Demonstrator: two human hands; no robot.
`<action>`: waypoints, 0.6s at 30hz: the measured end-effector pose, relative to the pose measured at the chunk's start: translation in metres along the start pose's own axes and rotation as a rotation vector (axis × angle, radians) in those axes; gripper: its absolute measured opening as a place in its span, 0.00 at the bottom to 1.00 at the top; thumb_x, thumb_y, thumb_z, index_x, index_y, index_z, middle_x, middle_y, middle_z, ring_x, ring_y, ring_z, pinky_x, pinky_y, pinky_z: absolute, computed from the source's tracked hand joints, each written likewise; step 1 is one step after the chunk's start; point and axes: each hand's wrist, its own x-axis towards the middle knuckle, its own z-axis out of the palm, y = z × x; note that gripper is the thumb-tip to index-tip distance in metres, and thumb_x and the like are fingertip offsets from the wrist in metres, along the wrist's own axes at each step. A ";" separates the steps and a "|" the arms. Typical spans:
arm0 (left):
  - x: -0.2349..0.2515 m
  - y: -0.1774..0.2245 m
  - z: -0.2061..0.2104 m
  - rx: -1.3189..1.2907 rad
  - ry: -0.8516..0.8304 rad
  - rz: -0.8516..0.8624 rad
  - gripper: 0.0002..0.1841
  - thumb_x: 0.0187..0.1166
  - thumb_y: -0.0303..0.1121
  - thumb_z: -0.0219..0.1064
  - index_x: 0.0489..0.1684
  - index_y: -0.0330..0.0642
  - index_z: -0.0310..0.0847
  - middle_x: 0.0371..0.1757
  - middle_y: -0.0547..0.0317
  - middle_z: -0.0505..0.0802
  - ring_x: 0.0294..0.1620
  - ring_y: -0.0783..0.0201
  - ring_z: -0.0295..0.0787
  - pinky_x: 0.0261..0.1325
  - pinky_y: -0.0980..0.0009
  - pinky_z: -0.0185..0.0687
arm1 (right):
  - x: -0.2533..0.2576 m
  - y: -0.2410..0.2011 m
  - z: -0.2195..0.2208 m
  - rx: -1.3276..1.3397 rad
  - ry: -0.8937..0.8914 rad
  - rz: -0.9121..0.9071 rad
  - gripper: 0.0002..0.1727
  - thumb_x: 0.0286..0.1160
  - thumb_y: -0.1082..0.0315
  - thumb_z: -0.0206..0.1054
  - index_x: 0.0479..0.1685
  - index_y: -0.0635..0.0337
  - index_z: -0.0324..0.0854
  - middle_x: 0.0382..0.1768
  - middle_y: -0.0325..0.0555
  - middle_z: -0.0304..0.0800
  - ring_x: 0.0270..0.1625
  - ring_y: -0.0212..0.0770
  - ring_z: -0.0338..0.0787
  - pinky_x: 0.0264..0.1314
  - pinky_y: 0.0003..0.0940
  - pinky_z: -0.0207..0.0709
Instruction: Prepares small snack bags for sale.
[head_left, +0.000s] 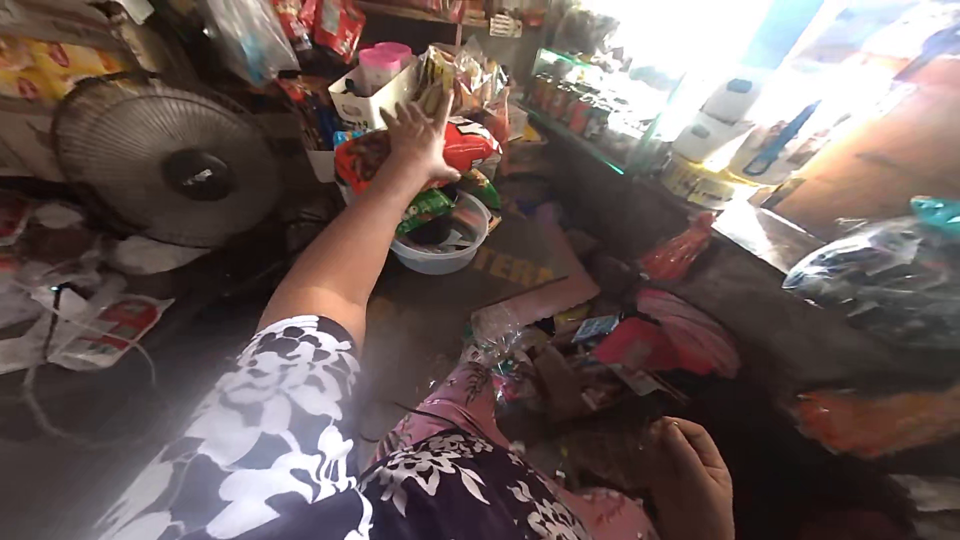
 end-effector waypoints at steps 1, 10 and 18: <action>0.005 -0.004 0.006 0.008 -0.010 -0.023 0.70 0.54 0.50 0.88 0.98 0.55 0.32 0.82 0.11 0.63 0.84 0.13 0.51 0.78 0.16 0.38 | 0.000 0.002 -0.002 -0.005 0.007 0.004 0.13 0.84 0.68 0.59 0.40 0.42 0.89 0.30 0.27 0.91 0.29 0.20 0.86 0.33 0.15 0.81; -0.004 -0.012 -0.014 -0.087 0.191 0.035 0.48 0.67 0.26 0.76 0.93 0.38 0.52 0.72 0.21 0.80 0.76 0.20 0.71 0.71 0.22 0.61 | 0.001 0.015 -0.006 0.043 0.071 0.036 0.13 0.82 0.71 0.58 0.40 0.45 0.89 0.28 0.29 0.91 0.26 0.21 0.86 0.30 0.15 0.82; -0.073 0.002 -0.052 -0.099 0.730 0.489 0.38 0.75 0.42 0.73 0.86 0.40 0.65 0.79 0.33 0.79 0.80 0.32 0.73 0.80 0.34 0.61 | 0.006 0.005 -0.001 0.093 -0.049 -0.029 0.10 0.84 0.61 0.62 0.38 0.37 0.89 0.32 0.25 0.91 0.29 0.19 0.85 0.32 0.14 0.80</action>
